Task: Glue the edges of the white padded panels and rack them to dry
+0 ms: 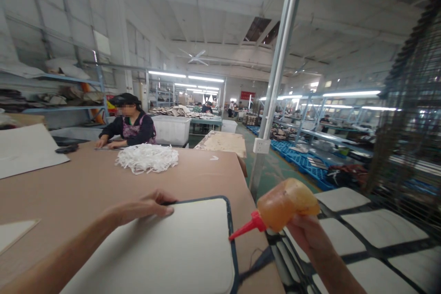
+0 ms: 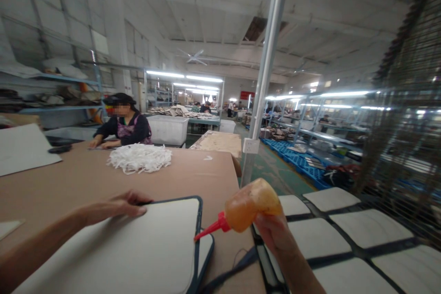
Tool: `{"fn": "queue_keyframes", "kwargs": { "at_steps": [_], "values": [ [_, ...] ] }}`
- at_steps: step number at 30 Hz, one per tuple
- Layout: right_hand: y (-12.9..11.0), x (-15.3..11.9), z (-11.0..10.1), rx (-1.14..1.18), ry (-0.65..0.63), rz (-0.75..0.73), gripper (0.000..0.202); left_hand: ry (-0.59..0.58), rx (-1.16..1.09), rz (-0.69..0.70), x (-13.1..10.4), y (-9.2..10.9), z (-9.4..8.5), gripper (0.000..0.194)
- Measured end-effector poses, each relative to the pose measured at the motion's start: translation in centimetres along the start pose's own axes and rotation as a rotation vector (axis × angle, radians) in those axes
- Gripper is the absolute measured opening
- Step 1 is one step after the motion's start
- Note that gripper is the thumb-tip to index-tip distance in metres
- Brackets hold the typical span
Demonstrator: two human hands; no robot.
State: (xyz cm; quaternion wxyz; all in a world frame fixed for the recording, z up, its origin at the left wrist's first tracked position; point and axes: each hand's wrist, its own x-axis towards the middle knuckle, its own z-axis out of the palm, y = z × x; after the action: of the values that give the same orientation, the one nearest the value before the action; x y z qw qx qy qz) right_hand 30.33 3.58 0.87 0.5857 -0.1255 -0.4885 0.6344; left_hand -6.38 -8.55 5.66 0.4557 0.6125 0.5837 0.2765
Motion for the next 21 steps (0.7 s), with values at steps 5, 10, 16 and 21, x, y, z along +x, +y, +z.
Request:
{"fn": "queue_keyframes", "kwargs": {
  "at_steps": [5, 10, 16, 21],
  "values": [
    [-0.2, -0.1, 0.5, -0.015, 0.028, 0.006, 0.029, -0.117, -0.099, -0.012, 0.3, -0.2, -0.1, 0.036],
    [-0.6, -0.4, 1.5, -0.037, 0.084, -0.017, 0.034, -0.051, -0.085, -0.026, 0.6, -0.8, -0.3, 0.036],
    [-0.6, -0.6, 1.9, -0.072, 0.097, 0.006, 0.043, -0.080, -0.075, -0.030, 0.3, -0.5, -0.5, 0.037],
    [-0.5, -0.7, 1.8, -0.080, 0.098, 0.022, 0.043, -0.076, -0.081, -0.036, 0.2, -0.7, -0.5, 0.038]
  ]
}}
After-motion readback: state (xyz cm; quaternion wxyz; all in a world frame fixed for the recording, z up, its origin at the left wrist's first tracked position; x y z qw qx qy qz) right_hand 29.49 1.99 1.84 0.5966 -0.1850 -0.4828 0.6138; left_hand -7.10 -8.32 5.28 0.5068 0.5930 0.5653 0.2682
